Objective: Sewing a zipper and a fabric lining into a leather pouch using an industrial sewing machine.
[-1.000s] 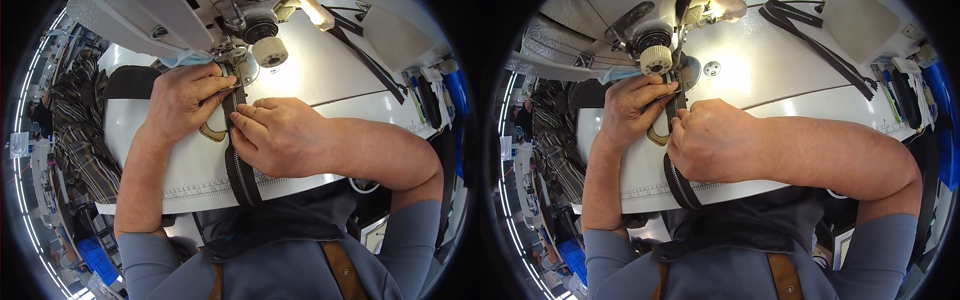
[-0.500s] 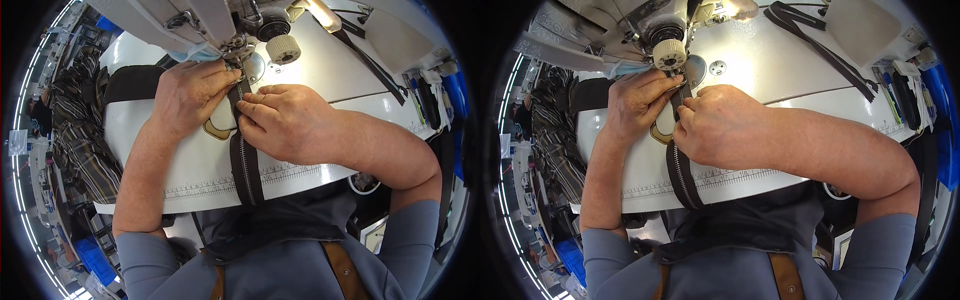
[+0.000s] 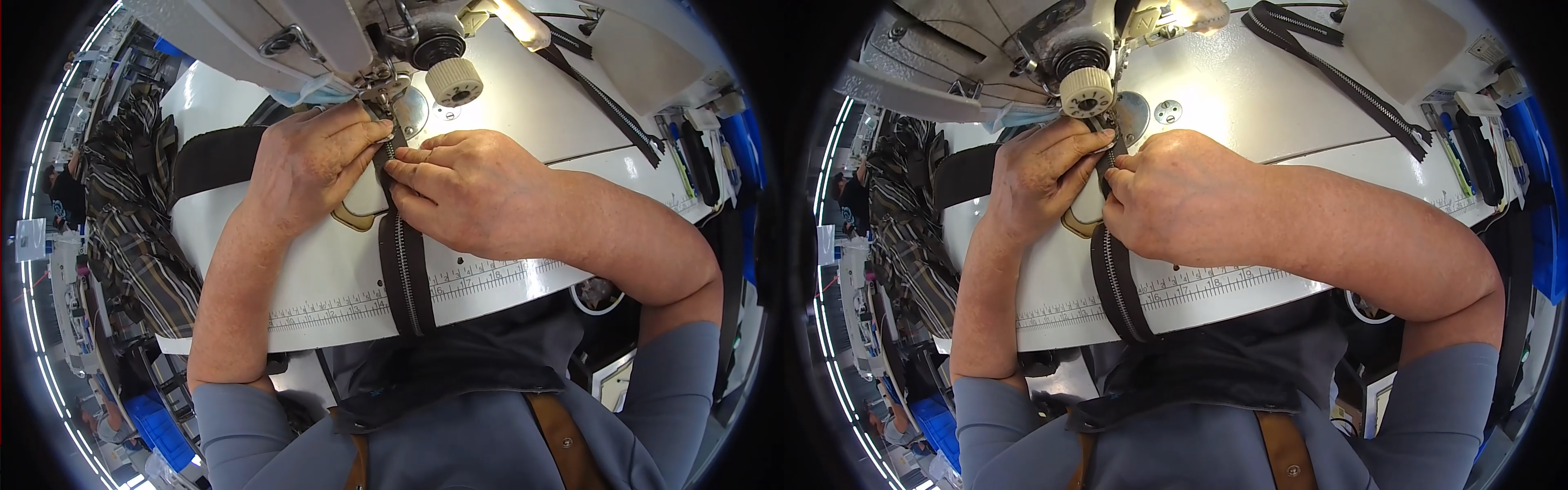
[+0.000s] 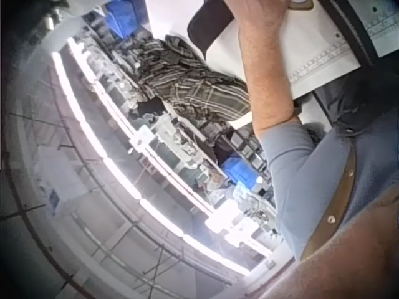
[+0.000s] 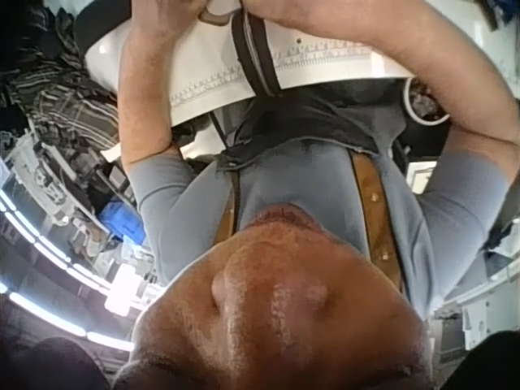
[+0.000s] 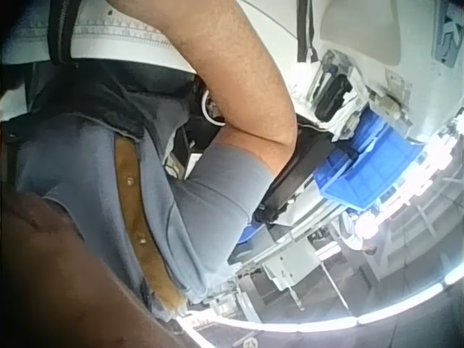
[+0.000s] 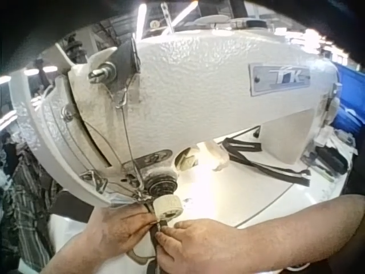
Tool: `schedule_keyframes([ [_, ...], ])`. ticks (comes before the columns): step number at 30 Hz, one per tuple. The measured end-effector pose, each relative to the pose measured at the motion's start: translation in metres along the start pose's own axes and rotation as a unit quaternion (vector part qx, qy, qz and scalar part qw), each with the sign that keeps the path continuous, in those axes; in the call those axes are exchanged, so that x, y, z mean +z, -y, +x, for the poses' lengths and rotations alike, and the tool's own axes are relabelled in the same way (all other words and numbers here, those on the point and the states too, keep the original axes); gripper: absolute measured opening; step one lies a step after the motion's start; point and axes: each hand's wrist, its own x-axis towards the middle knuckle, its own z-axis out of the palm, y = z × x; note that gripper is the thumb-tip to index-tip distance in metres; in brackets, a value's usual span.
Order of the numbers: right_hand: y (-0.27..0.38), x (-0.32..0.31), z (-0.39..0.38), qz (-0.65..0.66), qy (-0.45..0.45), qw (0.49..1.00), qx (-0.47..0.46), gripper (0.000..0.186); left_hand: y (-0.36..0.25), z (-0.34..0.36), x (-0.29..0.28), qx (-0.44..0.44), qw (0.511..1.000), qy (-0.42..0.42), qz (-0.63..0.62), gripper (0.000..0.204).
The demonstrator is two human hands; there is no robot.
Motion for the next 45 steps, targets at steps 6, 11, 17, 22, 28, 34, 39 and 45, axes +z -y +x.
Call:
schedule_keyframes([
  [6,-0.011,-0.016,-0.001,0.045,-0.057,0.997,0.042,0.01,-0.004,-0.003,-0.005,-0.024,0.999,0.021,-0.009,0.027],
  [11,-0.011,-0.017,-0.004,-0.142,-0.034,0.977,0.156,0.053,-0.005,0.0,-0.009,-0.004,1.0,0.0,0.013,0.023],
  [17,-0.015,-0.01,-0.004,-0.107,0.011,0.985,0.135,0.031,-0.016,-0.003,-0.027,-0.097,0.973,0.082,0.193,0.033],
  [22,-0.025,-0.017,-0.005,0.102,-0.072,0.991,-0.037,0.059,-0.019,-0.004,-0.029,-0.041,0.959,0.027,0.281,0.031],
  [28,-0.019,0.002,0.002,0.068,-0.024,0.996,-0.053,0.043,0.004,0.002,-0.014,-0.003,0.996,-0.015,0.086,0.027],
  [34,-0.003,0.011,0.002,-0.036,-0.091,0.995,-0.013,0.026,0.011,0.0,-0.005,-0.059,0.998,0.007,-0.033,0.027],
  [39,0.015,0.007,-0.004,0.027,-0.078,0.996,-0.029,0.022,0.005,0.004,-0.01,-0.044,0.998,0.025,-0.028,0.032],
  [45,0.016,0.006,-0.002,0.021,-0.065,0.997,-0.031,0.021,-0.001,0.006,-0.012,-0.012,0.998,0.047,0.044,0.038],
])
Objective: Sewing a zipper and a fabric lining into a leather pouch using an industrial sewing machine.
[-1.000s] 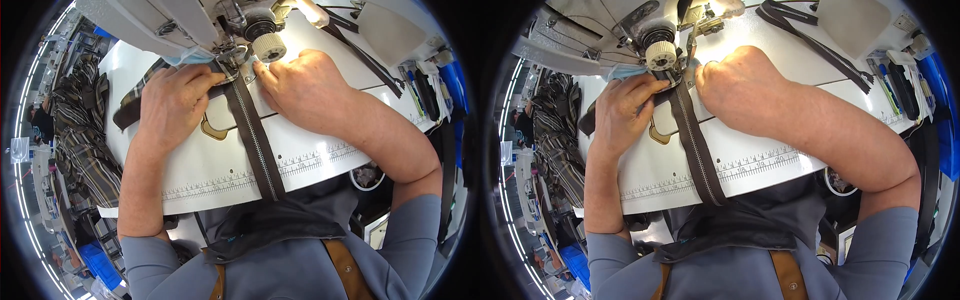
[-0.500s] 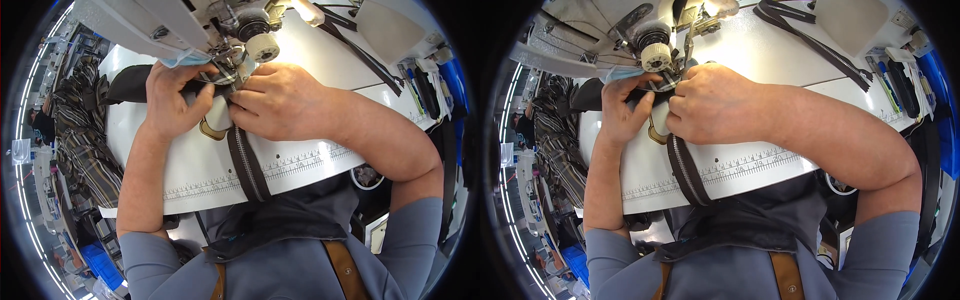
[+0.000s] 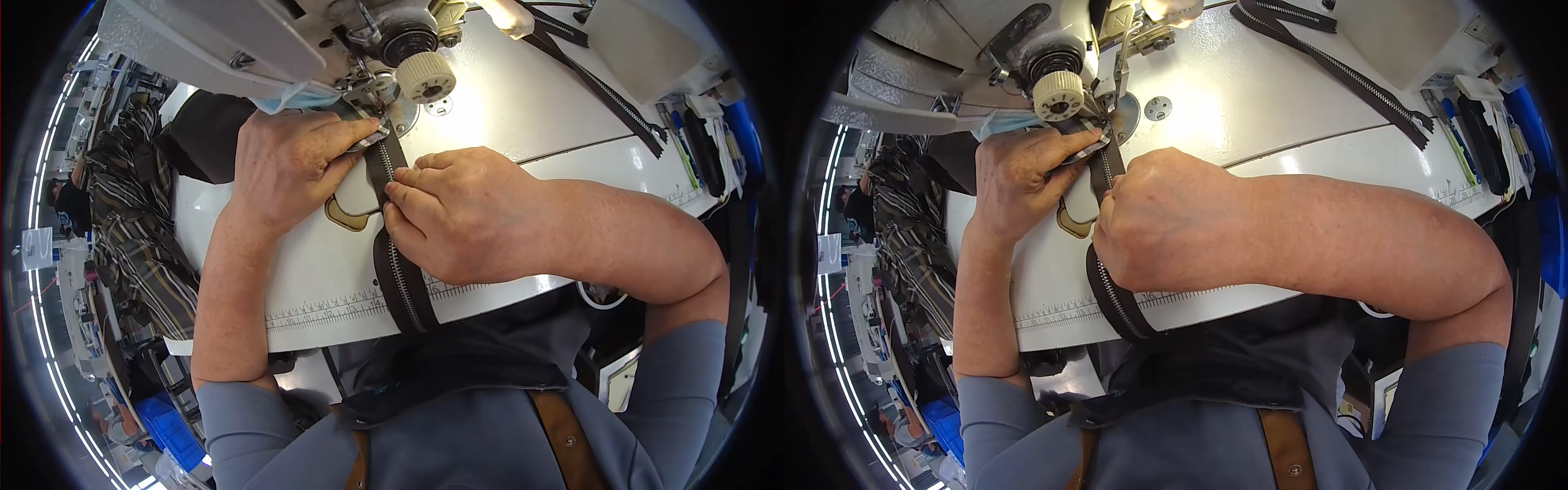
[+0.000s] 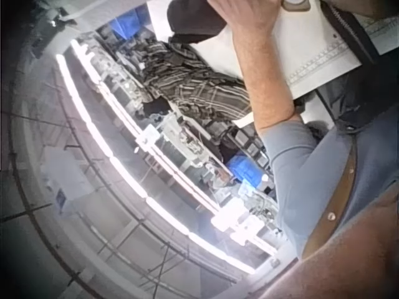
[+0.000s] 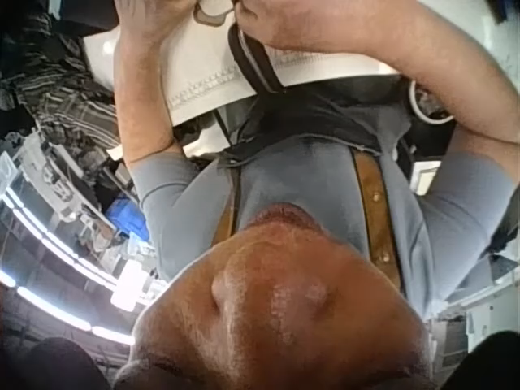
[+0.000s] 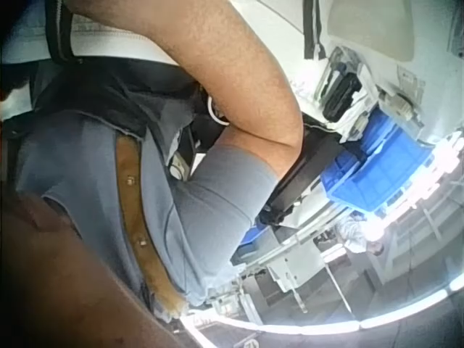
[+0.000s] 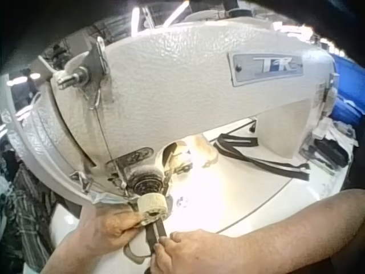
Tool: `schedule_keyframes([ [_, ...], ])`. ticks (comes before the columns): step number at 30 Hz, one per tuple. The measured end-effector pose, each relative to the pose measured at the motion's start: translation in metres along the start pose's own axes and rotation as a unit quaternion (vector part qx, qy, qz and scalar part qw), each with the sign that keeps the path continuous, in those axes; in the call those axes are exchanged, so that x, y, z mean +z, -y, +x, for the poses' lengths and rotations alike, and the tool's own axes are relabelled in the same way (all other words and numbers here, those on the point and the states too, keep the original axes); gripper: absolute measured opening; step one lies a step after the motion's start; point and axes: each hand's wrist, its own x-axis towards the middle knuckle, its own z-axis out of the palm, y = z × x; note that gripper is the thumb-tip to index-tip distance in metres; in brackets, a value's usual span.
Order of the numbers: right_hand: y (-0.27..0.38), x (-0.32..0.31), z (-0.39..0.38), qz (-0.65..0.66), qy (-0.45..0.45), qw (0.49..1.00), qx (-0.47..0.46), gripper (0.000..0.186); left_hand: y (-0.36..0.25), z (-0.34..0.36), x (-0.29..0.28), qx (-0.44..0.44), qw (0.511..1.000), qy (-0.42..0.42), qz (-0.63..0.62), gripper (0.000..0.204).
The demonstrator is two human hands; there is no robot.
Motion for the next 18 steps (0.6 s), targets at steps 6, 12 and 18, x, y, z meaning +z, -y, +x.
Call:
schedule_keyframes([
  [6,-0.002,0.002,0.002,-0.026,-0.001,1.0,0.005,0.022,-0.005,0.003,0.0,0.05,0.992,0.006,0.115,0.037],
  [12,-0.004,0.007,0.004,-0.021,0.003,1.0,0.016,0.024,-0.016,0.005,0.009,0.055,0.987,-0.011,0.153,0.017],
  [18,-0.006,0.011,0.004,-0.02,-0.001,1.0,0.02,0.025,-0.025,0.001,0.018,0.0,0.994,-0.037,0.102,0.008],
])
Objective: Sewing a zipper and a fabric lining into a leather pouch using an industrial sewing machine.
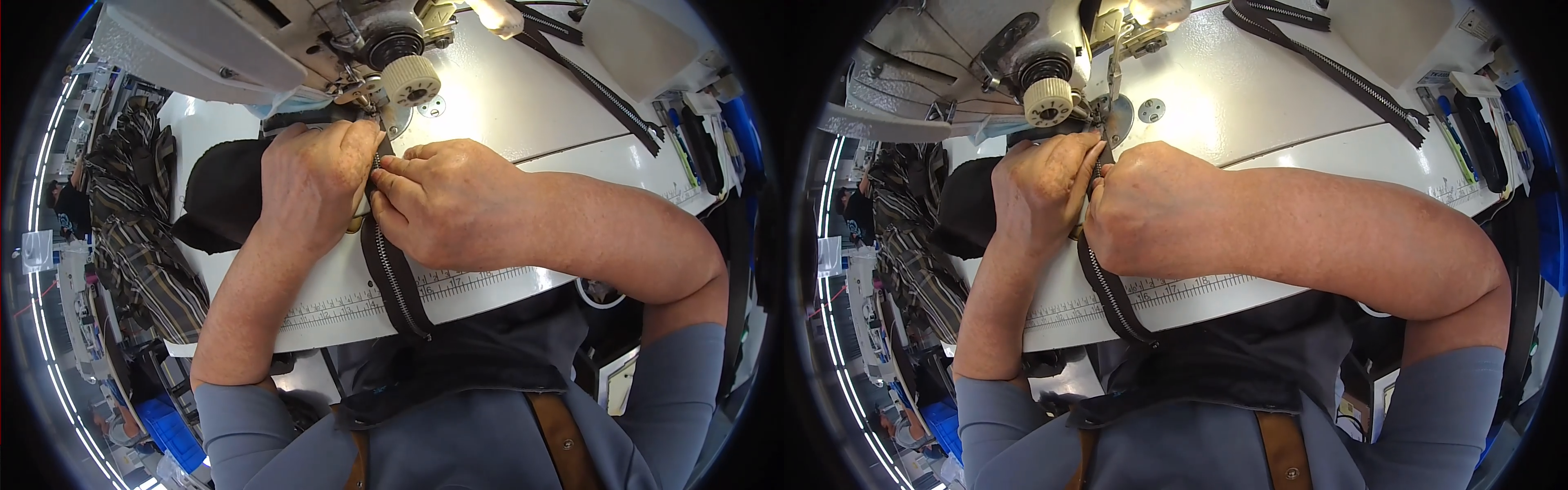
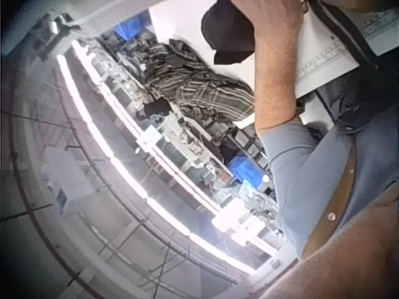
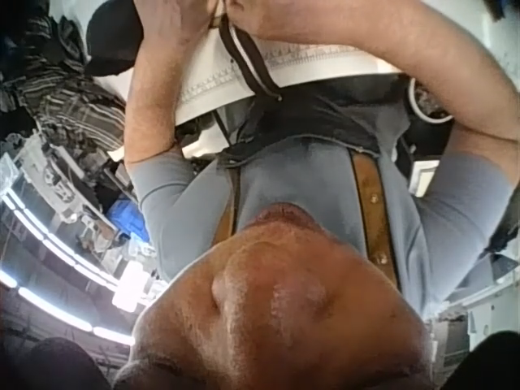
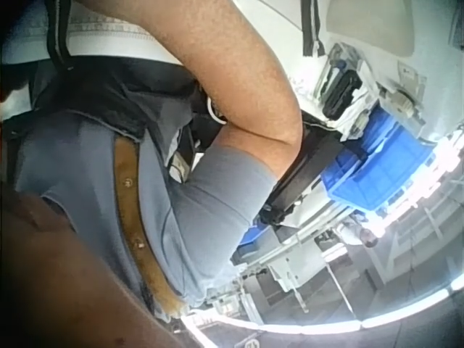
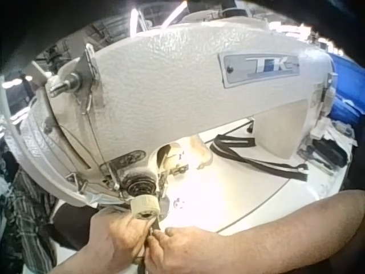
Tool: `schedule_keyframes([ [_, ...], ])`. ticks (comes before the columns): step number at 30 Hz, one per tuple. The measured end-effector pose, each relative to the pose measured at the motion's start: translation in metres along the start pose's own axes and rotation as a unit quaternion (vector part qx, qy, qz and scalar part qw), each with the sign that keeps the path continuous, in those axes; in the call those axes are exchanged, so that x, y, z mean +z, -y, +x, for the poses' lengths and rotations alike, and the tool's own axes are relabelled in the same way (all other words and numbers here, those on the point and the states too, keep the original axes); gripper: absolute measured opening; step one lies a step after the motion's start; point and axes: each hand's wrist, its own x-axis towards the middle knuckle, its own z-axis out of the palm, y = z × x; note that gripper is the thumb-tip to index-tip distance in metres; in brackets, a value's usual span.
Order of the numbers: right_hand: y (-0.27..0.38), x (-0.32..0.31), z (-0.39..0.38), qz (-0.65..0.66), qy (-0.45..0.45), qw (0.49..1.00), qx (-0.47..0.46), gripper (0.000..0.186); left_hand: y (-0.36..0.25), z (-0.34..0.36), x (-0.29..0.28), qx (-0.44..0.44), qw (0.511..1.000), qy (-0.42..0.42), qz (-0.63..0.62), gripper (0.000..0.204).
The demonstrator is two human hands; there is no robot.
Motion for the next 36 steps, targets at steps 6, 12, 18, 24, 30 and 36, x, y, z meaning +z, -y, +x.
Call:
schedule_keyframes([
  [6,-0.004,0.003,0.001,-0.015,0.004,1.0,0.0,0.024,-0.005,0.001,0.008,-0.107,0.993,0.029,-0.051,0.008],
  [12,-0.005,0.001,0.001,-0.005,0.035,0.999,0.012,0.022,-0.013,0.003,-0.003,-0.14,0.982,0.038,-0.123,0.016],
  [18,0.0,0.0,-0.001,-0.037,0.008,0.999,-0.002,0.021,-0.03,-0.003,-0.065,-0.101,0.982,0.128,0.101,0.019],
  [24,0.016,-0.007,-0.004,-0.031,0.019,0.999,-0.03,0.032,-0.059,-0.045,-0.099,-0.203,0.974,0.102,0.018,0.019],
  [30,0.031,-0.02,-0.003,0.035,0.049,0.996,-0.072,0.033,-0.083,-0.075,-0.062,-0.197,0.978,-0.044,-0.062,0.038],
  [36,0.032,-0.033,-0.003,0.105,0.149,0.977,-0.109,0.035,-0.084,-0.044,-0.062,-0.191,0.973,-0.035,-0.128,0.029],
])
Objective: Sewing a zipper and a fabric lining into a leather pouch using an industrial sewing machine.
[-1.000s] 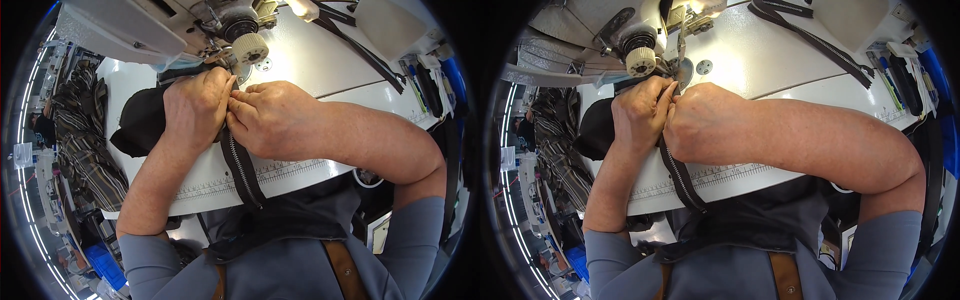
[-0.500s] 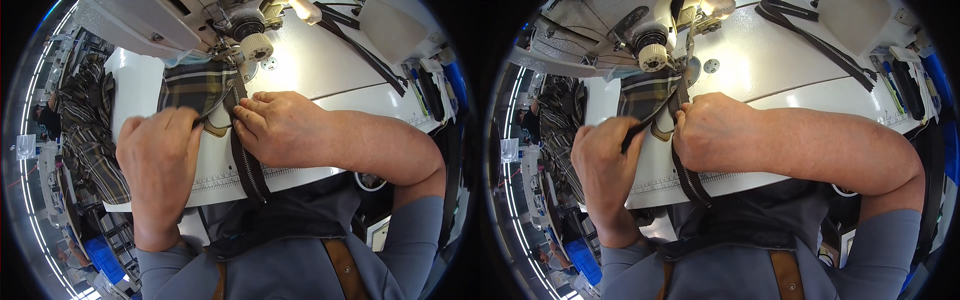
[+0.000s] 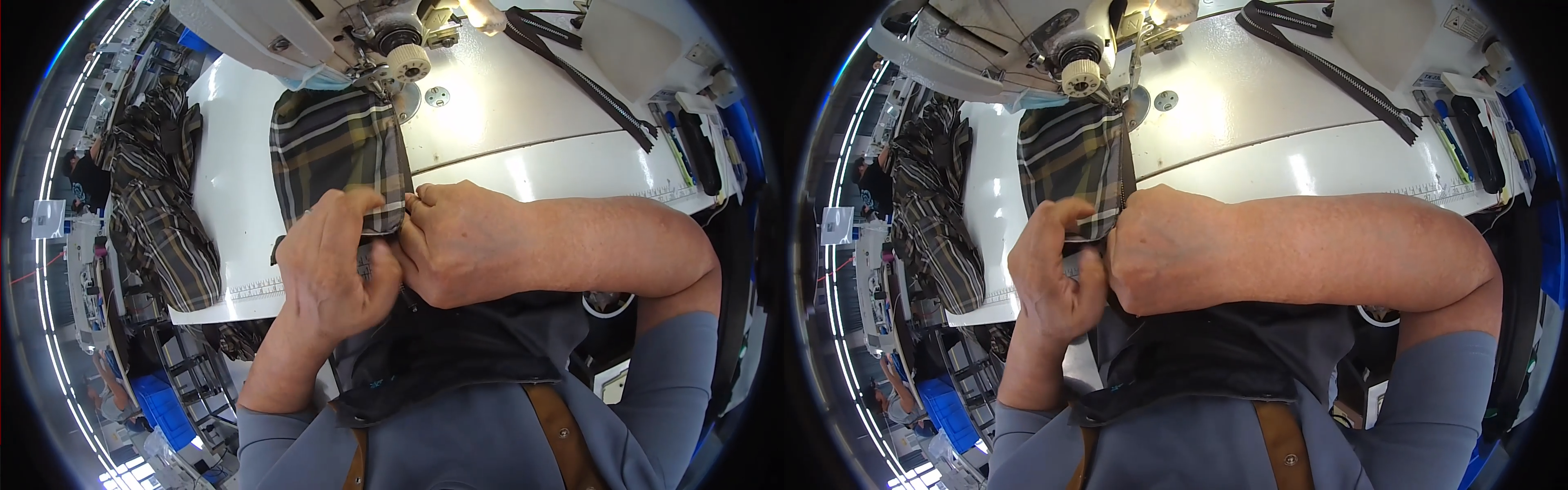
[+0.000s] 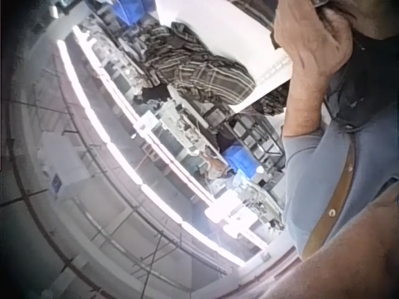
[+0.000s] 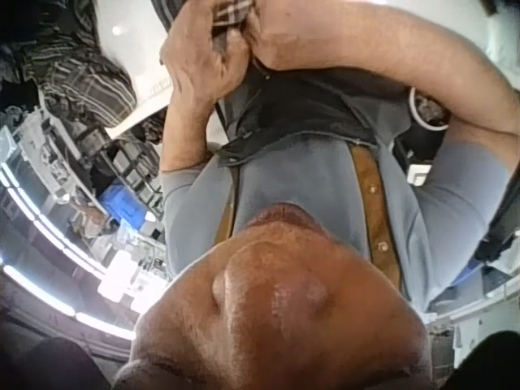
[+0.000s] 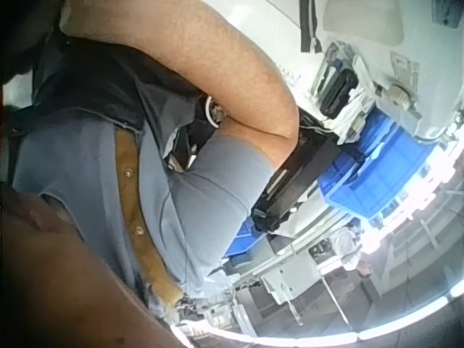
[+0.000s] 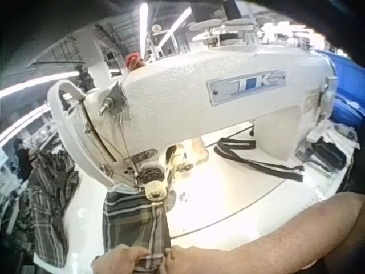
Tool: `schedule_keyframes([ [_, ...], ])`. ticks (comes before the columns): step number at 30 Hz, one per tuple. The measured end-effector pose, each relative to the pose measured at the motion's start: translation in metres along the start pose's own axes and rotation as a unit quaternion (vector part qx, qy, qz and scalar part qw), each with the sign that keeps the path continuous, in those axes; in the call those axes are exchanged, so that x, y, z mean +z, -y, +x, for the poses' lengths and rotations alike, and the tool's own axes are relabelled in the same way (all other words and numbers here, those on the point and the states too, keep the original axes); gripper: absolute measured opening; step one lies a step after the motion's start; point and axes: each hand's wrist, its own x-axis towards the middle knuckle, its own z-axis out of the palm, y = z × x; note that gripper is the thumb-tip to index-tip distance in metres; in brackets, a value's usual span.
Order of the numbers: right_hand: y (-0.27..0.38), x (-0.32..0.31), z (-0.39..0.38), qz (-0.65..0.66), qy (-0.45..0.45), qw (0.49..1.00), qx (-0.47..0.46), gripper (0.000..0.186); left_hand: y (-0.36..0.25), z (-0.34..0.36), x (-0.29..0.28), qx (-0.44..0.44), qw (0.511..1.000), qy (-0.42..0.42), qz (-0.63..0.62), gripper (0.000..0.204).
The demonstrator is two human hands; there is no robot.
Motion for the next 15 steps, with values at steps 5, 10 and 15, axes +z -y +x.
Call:
schedule_keyframes([
  [5,0.005,0.002,-0.005,-0.036,-0.053,0.998,0.003,0.034,0.0,0.026,-0.016,-0.156,0.968,0.172,-0.092,0.054],
  [10,0.009,0.005,-0.009,-0.063,-0.062,0.996,-0.03,0.033,0.008,0.026,0.008,-0.016,0.984,0.174,-0.023,0.034],
  [15,0.007,0.005,-0.009,-0.058,-0.083,0.994,-0.032,0.031,0.01,0.023,0.007,0.021,0.986,0.168,0.011,0.036],
])
